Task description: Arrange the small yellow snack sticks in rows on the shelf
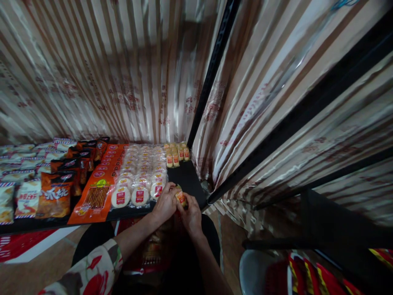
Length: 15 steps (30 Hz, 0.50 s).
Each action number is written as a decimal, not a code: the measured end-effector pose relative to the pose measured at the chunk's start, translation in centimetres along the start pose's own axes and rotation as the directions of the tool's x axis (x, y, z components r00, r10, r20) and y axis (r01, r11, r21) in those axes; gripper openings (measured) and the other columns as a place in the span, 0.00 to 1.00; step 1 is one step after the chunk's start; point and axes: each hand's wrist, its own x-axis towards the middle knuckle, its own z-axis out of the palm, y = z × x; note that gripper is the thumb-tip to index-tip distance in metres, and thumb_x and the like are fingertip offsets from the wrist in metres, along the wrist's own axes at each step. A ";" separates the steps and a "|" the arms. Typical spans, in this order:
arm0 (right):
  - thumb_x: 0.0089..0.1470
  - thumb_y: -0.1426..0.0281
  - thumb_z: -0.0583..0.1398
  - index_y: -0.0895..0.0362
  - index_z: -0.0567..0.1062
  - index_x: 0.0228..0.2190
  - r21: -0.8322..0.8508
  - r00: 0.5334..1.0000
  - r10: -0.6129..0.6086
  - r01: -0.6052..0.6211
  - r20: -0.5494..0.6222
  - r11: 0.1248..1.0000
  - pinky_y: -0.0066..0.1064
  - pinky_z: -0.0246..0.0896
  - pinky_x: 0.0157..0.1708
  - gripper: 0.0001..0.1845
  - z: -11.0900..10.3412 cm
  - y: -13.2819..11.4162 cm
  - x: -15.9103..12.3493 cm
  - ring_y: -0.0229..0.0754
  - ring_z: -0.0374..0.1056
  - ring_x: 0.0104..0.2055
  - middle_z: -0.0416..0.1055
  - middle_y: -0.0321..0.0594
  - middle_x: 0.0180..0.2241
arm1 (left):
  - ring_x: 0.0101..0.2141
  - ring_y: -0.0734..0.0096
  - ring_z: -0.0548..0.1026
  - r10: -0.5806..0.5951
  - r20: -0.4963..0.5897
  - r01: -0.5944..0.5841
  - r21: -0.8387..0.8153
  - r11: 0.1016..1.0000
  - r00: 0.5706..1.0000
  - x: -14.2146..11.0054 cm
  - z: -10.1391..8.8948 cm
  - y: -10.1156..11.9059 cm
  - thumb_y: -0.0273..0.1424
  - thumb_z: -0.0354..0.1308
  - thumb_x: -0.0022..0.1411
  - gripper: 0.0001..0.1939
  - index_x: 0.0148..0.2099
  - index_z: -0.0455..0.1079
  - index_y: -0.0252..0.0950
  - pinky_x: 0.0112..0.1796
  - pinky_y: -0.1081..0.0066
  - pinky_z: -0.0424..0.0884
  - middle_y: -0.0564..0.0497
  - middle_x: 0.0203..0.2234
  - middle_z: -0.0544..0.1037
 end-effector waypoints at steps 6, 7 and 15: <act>0.51 0.67 0.54 0.57 0.69 0.46 -0.033 1.000 0.008 -0.007 0.010 0.999 0.34 0.62 0.38 0.19 0.7 0.5 1.6 0.43 0.65 0.35 0.69 0.46 0.36 | 0.45 0.69 0.67 0.000 0.016 0.000 0.027 1.000 1.000 1.8 0.3 0.1 0.16 0.44 0.50 0.19 0.42 0.69 0.34 0.49 0.66 0.67 0.46 0.43 0.64; 0.51 0.68 0.54 0.57 0.69 0.46 -0.039 1.000 0.010 -0.010 0.015 0.999 0.34 0.62 0.38 0.19 0.8 0.7 1.9 0.43 0.65 0.35 0.69 0.46 0.37 | 0.45 0.69 0.67 0.002 0.016 -0.002 0.031 1.000 1.000 2.0 0.4 0.1 0.16 0.44 0.50 0.19 0.42 0.68 0.33 0.50 0.65 0.67 0.46 0.43 0.64; 0.51 0.67 0.54 0.57 0.70 0.44 -0.152 1.000 0.018 -0.022 -0.026 0.988 0.35 0.60 0.39 0.18 1.2 1.5 3.1 0.46 0.65 0.38 0.71 0.45 0.37 | 0.41 0.71 0.67 -0.009 -0.019 0.009 0.026 1.000 1.000 3.3 1.5 -0.3 0.17 0.44 0.50 0.18 0.40 0.68 0.35 0.47 0.66 0.69 0.47 0.42 0.64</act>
